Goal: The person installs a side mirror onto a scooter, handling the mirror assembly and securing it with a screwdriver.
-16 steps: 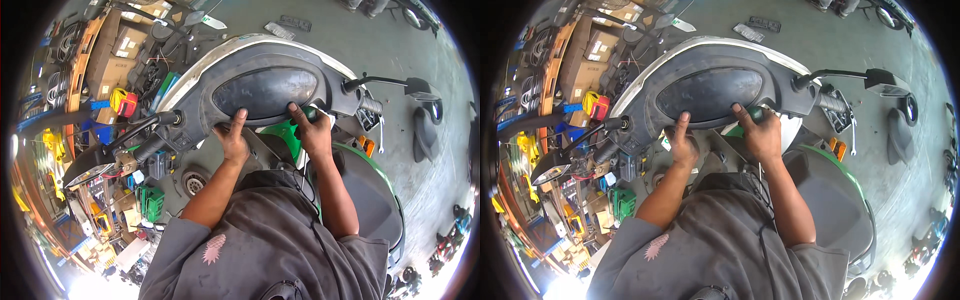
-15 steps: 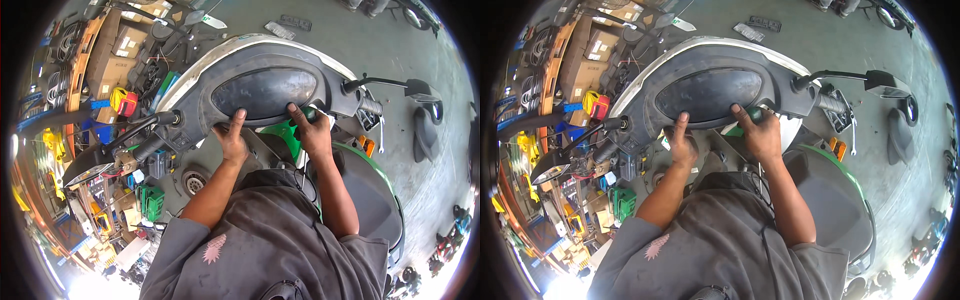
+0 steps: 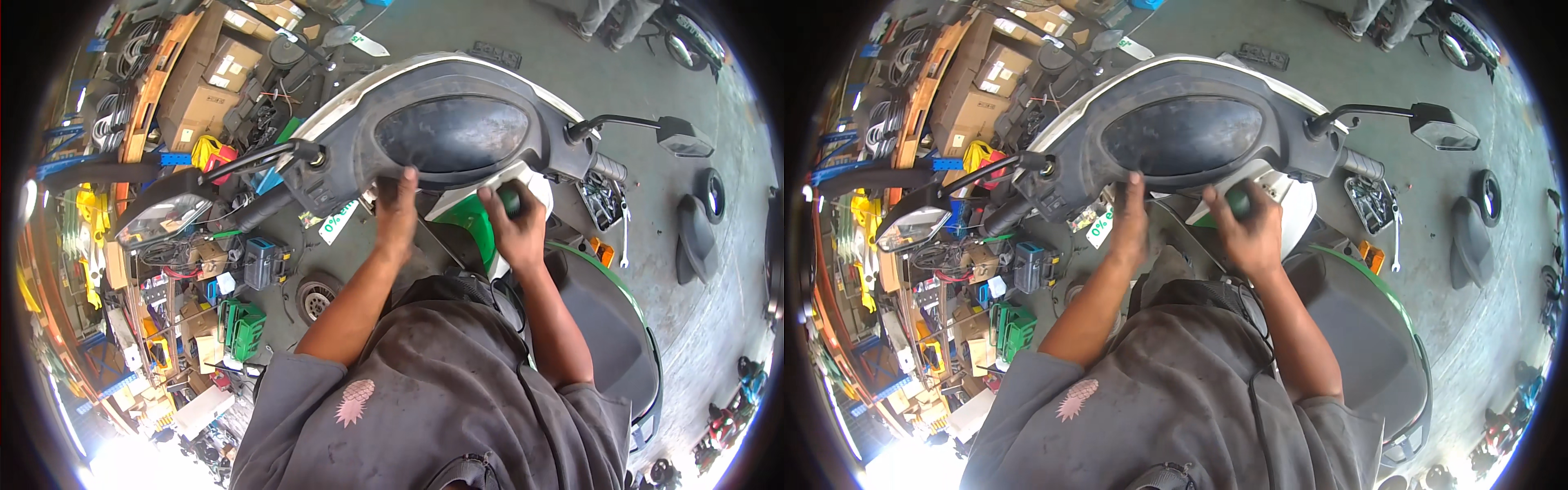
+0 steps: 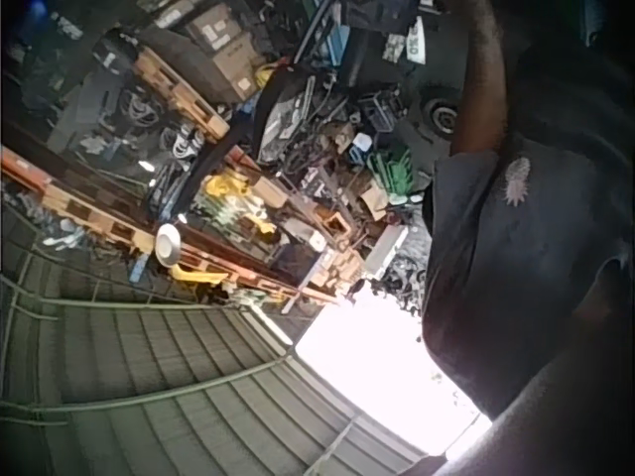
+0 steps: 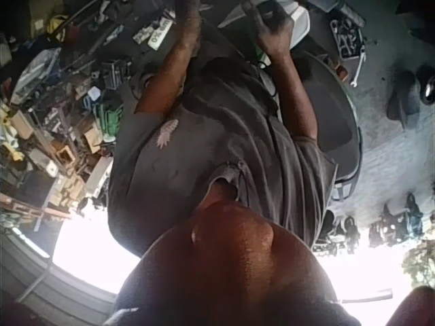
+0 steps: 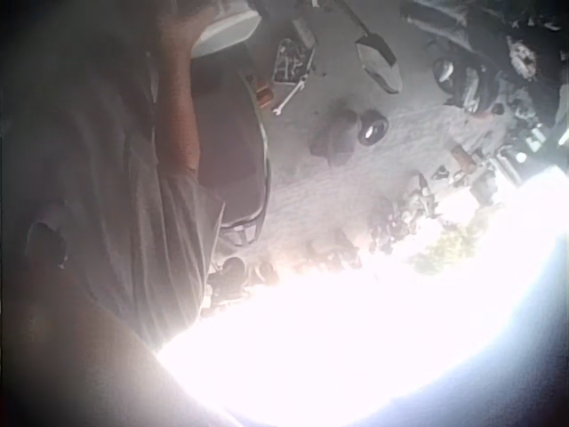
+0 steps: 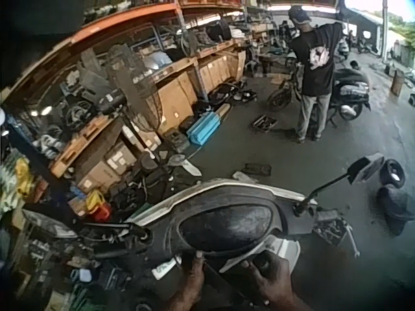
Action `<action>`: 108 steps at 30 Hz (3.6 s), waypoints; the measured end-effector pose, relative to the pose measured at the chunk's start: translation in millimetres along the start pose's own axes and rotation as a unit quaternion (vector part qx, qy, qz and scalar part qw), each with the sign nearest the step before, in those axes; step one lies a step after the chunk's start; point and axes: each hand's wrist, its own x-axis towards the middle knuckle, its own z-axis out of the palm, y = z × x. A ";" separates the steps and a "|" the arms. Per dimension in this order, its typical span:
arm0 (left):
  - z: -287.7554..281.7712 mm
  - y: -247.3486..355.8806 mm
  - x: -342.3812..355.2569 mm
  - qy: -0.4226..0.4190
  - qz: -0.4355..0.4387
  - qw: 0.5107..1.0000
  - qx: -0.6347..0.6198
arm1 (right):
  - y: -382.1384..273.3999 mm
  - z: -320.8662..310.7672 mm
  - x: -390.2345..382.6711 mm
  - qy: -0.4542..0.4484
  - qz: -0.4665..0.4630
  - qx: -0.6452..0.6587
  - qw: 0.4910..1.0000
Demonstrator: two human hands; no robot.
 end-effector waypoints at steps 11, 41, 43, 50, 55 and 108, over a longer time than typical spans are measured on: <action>-42.1 7.4 -103.2 -0.275 0.212 0.869 0.353 | -19.8 -26.4 -82.9 -0.133 -0.175 0.055 0.974; -101.9 105.6 -47.5 -0.534 0.622 0.467 0.333 | -76.4 105.7 -270.5 0.073 0.076 -0.032 0.994; -106.4 106.0 -44.8 -0.542 0.626 0.444 0.342 | -74.8 119.2 -277.6 0.079 0.143 0.039 0.986; -117.7 104.7 -36.1 -0.577 0.633 0.406 0.319 | -76.0 156.2 -291.0 0.137 0.163 0.095 0.973; -116.4 106.4 -33.2 -0.580 0.638 0.416 0.290 | -88.6 163.0 -286.9 0.216 0.082 0.019 0.973; -164.8 109.3 -7.2 -0.267 0.523 0.721 0.368 | -104.9 45.4 -268.0 0.118 0.088 -0.199 0.969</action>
